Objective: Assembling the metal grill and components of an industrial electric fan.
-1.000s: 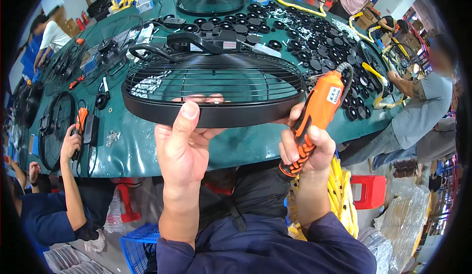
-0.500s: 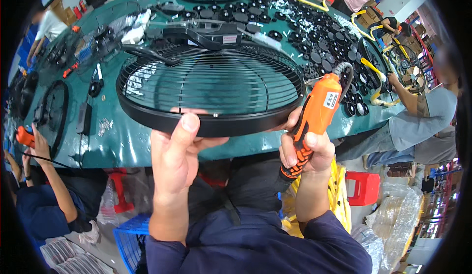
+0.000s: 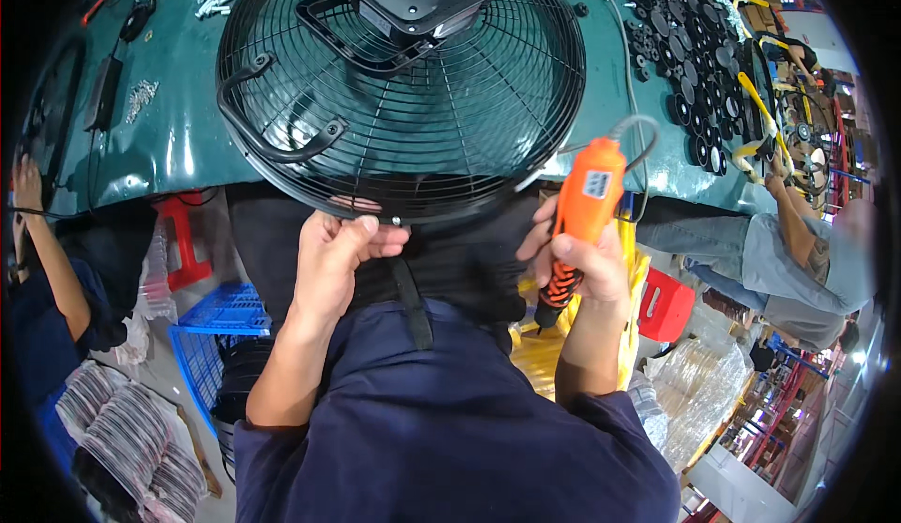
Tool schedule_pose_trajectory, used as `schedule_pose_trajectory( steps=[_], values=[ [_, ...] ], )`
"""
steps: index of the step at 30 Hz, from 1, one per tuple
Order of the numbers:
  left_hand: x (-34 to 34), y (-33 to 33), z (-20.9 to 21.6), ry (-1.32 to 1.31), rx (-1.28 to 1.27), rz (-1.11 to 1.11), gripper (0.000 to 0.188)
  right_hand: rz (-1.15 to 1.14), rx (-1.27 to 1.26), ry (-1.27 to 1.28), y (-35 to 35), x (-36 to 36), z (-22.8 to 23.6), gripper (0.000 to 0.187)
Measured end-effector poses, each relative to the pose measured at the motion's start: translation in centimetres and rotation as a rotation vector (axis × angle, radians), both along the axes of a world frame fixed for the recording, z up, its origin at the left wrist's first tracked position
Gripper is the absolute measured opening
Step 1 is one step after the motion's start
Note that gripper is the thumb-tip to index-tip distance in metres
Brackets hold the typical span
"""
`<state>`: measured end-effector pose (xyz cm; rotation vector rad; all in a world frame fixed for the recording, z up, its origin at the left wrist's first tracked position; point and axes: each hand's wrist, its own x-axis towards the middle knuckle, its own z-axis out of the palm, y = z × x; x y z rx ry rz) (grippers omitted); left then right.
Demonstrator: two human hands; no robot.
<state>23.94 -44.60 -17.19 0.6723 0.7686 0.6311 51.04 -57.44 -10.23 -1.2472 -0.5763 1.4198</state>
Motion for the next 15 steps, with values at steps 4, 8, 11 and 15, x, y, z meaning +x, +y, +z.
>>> schedule_pose_trajectory(
  steps=[4,8,11,15],
  values=[
    [0.0,-0.2,-1.3,-0.060,-0.025,-0.010,0.024,-0.102,0.108,-0.073,0.5,1.7,0.6,0.048],
    [0.1,-0.2,-1.4,-0.066,-0.039,-0.027,0.024,-0.223,0.184,-0.053,1.5,3.2,1.0,0.038],
    [0.5,-0.5,-1.5,-0.054,-0.015,0.011,0.025,-0.228,0.227,-0.059,2.0,3.5,1.1,0.041],
    [1.0,-0.8,-1.9,-0.049,0.016,0.062,0.026,-0.170,0.322,-0.005,2.7,2.4,1.4,0.044]
  ],
)
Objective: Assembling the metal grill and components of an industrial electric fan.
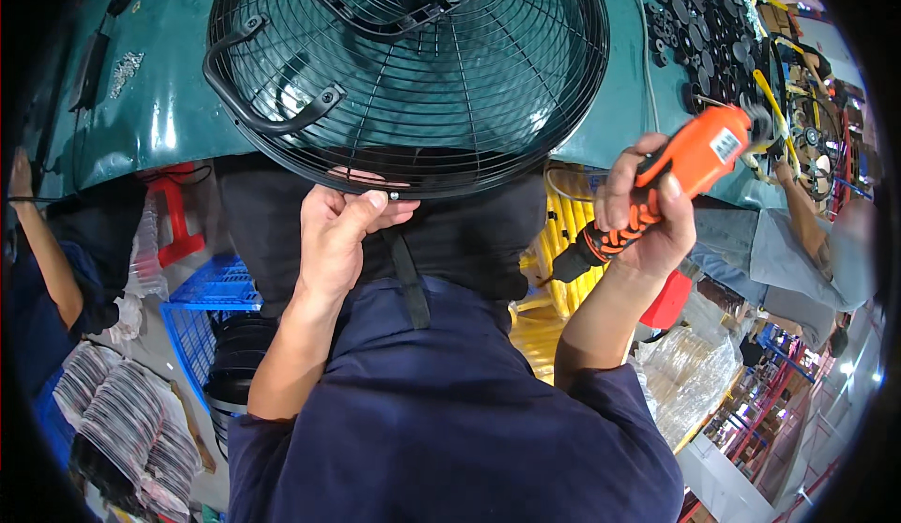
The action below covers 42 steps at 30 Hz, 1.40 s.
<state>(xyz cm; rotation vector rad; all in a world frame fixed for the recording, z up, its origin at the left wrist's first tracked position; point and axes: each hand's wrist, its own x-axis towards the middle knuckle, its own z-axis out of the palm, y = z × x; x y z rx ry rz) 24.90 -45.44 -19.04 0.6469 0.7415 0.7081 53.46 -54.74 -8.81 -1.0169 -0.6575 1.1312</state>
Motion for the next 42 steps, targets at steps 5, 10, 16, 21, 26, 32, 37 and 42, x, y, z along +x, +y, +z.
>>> schedule_pose_trajectory(
  steps=[5,10,16,21,26,32,37,42],
  values=[
    [0.0,0.1,-0.1,0.020,0.013,0.008,0.025,-0.006,0.468,0.035,1.8,-3.0,1.5,0.053],
    [0.0,0.2,0.0,0.006,-0.013,0.003,0.025,-0.076,0.576,-0.003,3.6,-7.3,2.8,0.053],
    [-0.1,0.2,-0.1,0.035,0.020,0.000,0.033,0.024,0.697,-0.353,5.7,-11.0,2.3,0.050],
    [-0.2,0.3,-0.2,-0.041,-0.028,0.002,0.021,0.029,0.635,-0.408,7.2,-12.1,1.7,0.046],
    [-0.2,0.1,-0.8,-0.141,-0.063,0.025,0.024,0.036,0.558,-0.434,7.5,-12.8,1.9,0.044],
    [-0.1,0.0,-1.2,-0.170,-0.102,0.037,0.026,-0.019,0.430,-0.422,7.4,-13.3,2.6,0.044],
    [0.0,0.1,-0.9,-0.151,-0.102,0.027,0.026,-0.007,0.441,-0.438,7.8,-13.4,2.5,0.042],
    [0.0,0.2,-0.5,-0.168,-0.122,0.038,0.022,-0.049,0.424,-0.458,7.8,-14.1,2.7,0.040]
  ],
)
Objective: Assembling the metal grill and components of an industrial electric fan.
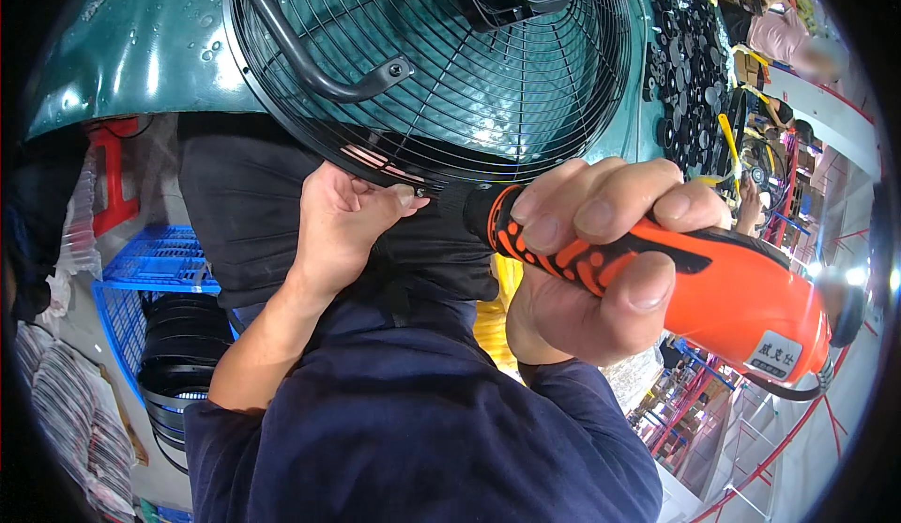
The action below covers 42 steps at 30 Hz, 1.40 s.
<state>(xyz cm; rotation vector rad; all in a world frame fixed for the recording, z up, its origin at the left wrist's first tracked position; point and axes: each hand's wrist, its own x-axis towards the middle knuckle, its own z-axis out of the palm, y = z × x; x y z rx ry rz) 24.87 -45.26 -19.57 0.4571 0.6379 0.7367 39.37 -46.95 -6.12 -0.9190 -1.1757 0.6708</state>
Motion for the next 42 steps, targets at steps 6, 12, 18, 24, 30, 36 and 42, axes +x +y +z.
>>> schedule_pose_trajectory(
  steps=[6,12,18,24,30,36,42],
  values=[
    [0.0,0.0,0.0,0.032,0.030,-0.007,0.022,-0.009,0.005,-0.062,0.6,-0.2,-0.4,0.034],
    [0.0,-0.1,0.0,-0.020,0.050,0.023,0.022,0.022,-0.042,-0.030,0.9,-0.3,0.1,0.032],
    [-0.1,-0.1,0.0,-0.029,0.040,0.020,0.023,0.037,-0.032,-0.062,2.2,0.0,0.0,0.034],
    [-0.2,0.2,0.0,0.015,0.047,-0.046,0.021,0.307,-0.225,-0.022,3.1,1.7,1.2,0.032],
    [0.1,-0.1,0.2,0.079,0.101,-0.025,0.019,0.413,-0.062,0.264,2.9,4.0,0.9,0.040],
    [-0.1,0.0,0.8,0.056,0.033,-0.017,0.021,0.109,-0.228,0.340,-1.4,8.1,1.4,0.044],
    [-3.2,-1.1,4.3,0.599,0.187,-0.244,0.011,0.083,-0.430,0.331,-5.4,8.1,-0.6,0.041]
  ],
)
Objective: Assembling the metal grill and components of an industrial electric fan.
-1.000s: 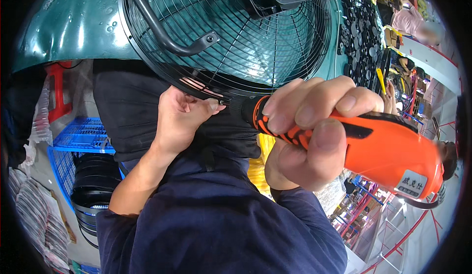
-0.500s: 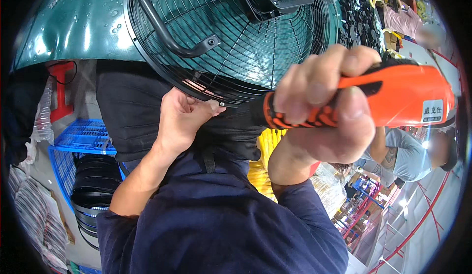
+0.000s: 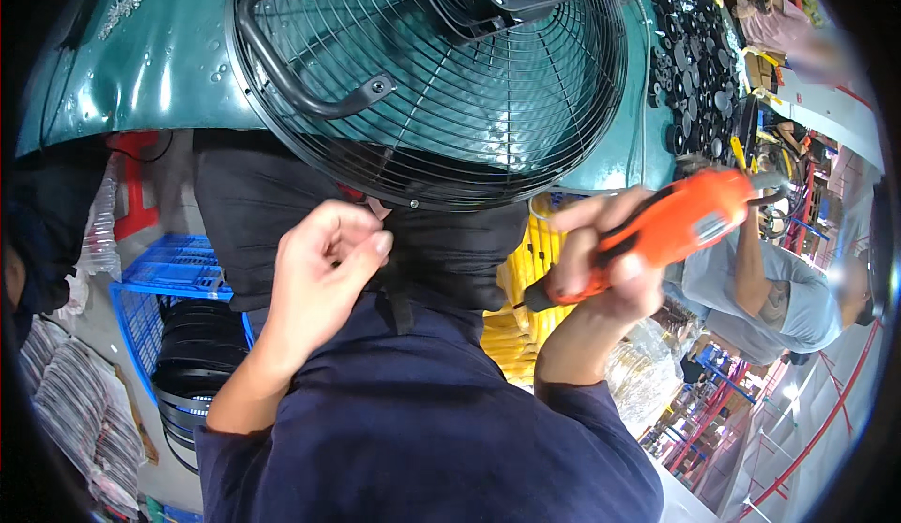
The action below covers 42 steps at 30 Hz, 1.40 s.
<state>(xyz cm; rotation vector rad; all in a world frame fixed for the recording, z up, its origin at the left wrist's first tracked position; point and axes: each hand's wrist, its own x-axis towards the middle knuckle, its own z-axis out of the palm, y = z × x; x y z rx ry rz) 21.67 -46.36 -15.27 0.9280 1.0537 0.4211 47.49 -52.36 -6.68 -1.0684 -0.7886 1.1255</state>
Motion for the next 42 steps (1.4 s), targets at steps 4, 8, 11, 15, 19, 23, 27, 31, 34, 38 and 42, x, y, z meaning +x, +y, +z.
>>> schedule_pose_trajectory(
  steps=[4,8,11,15,19,23,27,31,34,38,42],
  values=[
    [0.2,-1.0,2.2,0.074,0.659,0.094,0.016,0.180,-0.487,-0.286,-2.7,-3.9,-2.6,0.024],
    [1.7,-0.4,2.3,0.161,0.867,0.048,0.020,-0.029,-0.311,-0.611,-2.7,-3.6,-4.5,0.016],
    [2.0,-0.5,1.9,0.149,0.859,0.054,0.018,-0.332,-0.155,-0.281,-2.8,0.5,-3.1,0.041],
    [1.7,-0.7,0.6,0.142,0.538,0.073,0.009,-0.545,-0.412,-0.541,-1.0,10.2,-1.6,0.033],
    [1.3,0.4,-2.0,-0.111,0.053,0.103,0.033,-0.421,-0.719,-0.736,2.7,18.7,-3.4,0.035],
    [1.0,1.6,-4.5,-0.397,-0.019,0.116,0.050,-0.339,-0.684,-1.424,5.4,21.5,-4.5,0.050],
    [0.9,3.2,-5.7,-0.537,0.000,0.044,0.058,-0.103,-0.771,-1.388,5.3,19.4,-2.5,0.048],
    [1.2,4.4,-5.8,-0.533,0.018,-0.053,0.063,-0.190,-0.536,-1.376,4.3,16.0,-0.5,0.047],
    [1.6,4.8,-5.7,-0.517,-0.045,-0.098,0.068,-0.172,-0.374,-1.327,4.6,14.1,0.3,0.044],
    [2.1,4.9,-5.5,-0.619,-0.107,-0.086,0.060,-0.303,-0.513,-1.425,4.9,10.9,1.3,0.038],
    [3.0,3.4,-4.1,-0.646,-0.144,0.037,0.038,-0.255,-0.381,-0.939,1.7,4.0,2.2,0.011]
  ],
)
